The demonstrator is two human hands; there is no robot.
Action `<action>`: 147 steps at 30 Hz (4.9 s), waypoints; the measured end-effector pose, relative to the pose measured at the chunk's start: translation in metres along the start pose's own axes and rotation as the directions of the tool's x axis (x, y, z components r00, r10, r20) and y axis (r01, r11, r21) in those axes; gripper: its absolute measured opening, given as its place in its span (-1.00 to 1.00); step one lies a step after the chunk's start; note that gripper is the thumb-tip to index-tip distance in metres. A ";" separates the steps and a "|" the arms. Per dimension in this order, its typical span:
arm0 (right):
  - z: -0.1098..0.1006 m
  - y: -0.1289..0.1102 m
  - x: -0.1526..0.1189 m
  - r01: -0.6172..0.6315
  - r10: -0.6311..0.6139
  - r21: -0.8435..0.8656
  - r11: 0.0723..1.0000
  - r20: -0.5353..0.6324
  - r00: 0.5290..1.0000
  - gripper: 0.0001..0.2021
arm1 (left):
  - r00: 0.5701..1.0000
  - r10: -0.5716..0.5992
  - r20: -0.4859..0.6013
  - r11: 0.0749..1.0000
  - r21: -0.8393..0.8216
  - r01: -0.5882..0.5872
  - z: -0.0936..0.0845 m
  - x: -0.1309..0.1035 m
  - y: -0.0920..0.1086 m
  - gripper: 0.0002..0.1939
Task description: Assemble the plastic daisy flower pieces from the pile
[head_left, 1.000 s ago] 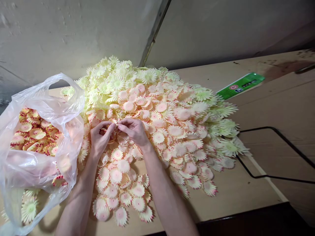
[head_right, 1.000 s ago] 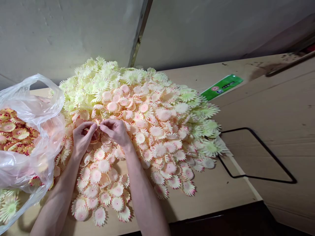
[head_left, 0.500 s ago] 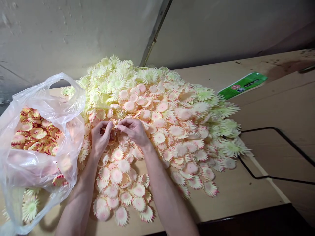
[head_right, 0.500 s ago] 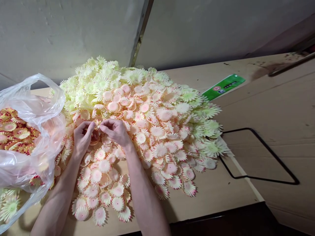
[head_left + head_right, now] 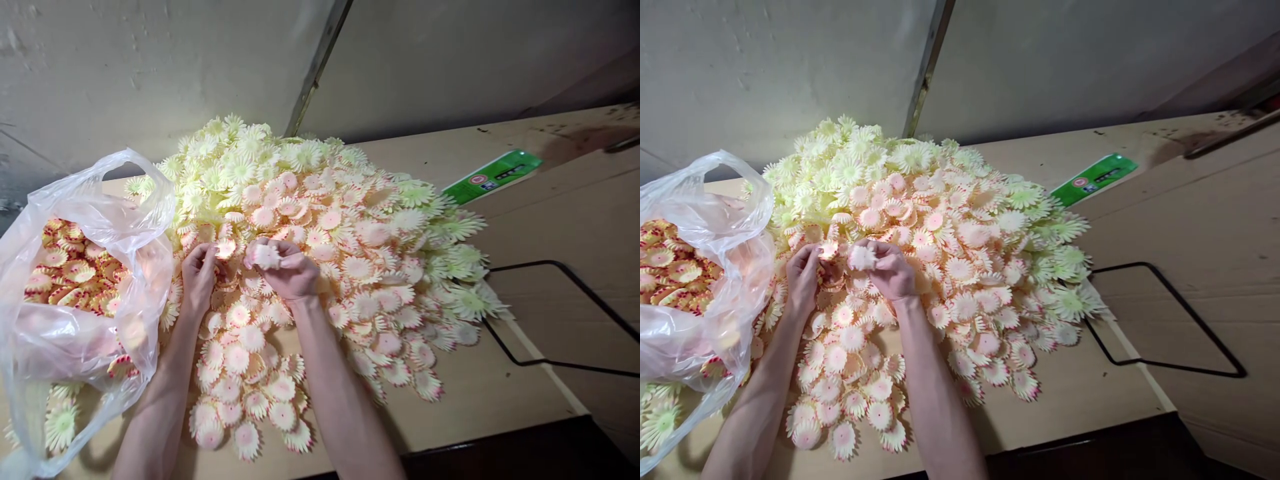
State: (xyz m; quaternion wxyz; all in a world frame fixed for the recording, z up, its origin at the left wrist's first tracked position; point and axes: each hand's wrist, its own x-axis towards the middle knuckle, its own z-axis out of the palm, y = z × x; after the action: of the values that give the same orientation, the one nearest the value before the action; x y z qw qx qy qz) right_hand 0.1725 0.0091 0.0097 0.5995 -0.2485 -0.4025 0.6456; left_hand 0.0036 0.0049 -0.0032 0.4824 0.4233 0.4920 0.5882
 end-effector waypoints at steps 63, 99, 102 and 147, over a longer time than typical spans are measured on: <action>-0.007 0.033 0.010 -0.044 -0.148 -0.539 0.841 -0.306 0.940 -0.62 | 0.973 0.047 0.224 0.997 0.043 -0.058 0.004 -0.010 0.010 -0.62; 0.003 0.015 0.005 -0.023 -0.070 -0.449 0.893 -0.190 0.979 -0.53 | 0.962 0.132 0.239 0.969 0.175 -0.177 0.000 -0.007 0.005 -0.87; 0.002 0.011 0.003 0.002 -0.040 -0.441 0.897 -0.077 0.996 -0.46 | 0.964 0.136 0.228 0.964 0.193 -0.182 0.000 -0.008 0.005 -0.85; -0.008 0.036 0.013 -0.069 -0.143 -0.506 0.860 -0.368 0.919 -0.55 | 0.988 0.070 0.138 0.995 -0.076 -0.060 -0.002 -0.007 0.000 -0.62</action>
State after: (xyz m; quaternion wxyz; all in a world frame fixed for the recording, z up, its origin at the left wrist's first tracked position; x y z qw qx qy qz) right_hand 0.1562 0.0256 -0.0219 0.5932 -0.5144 -0.4348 0.4410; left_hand 0.0027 -0.0025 -0.0040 0.5114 0.4620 0.4213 0.5895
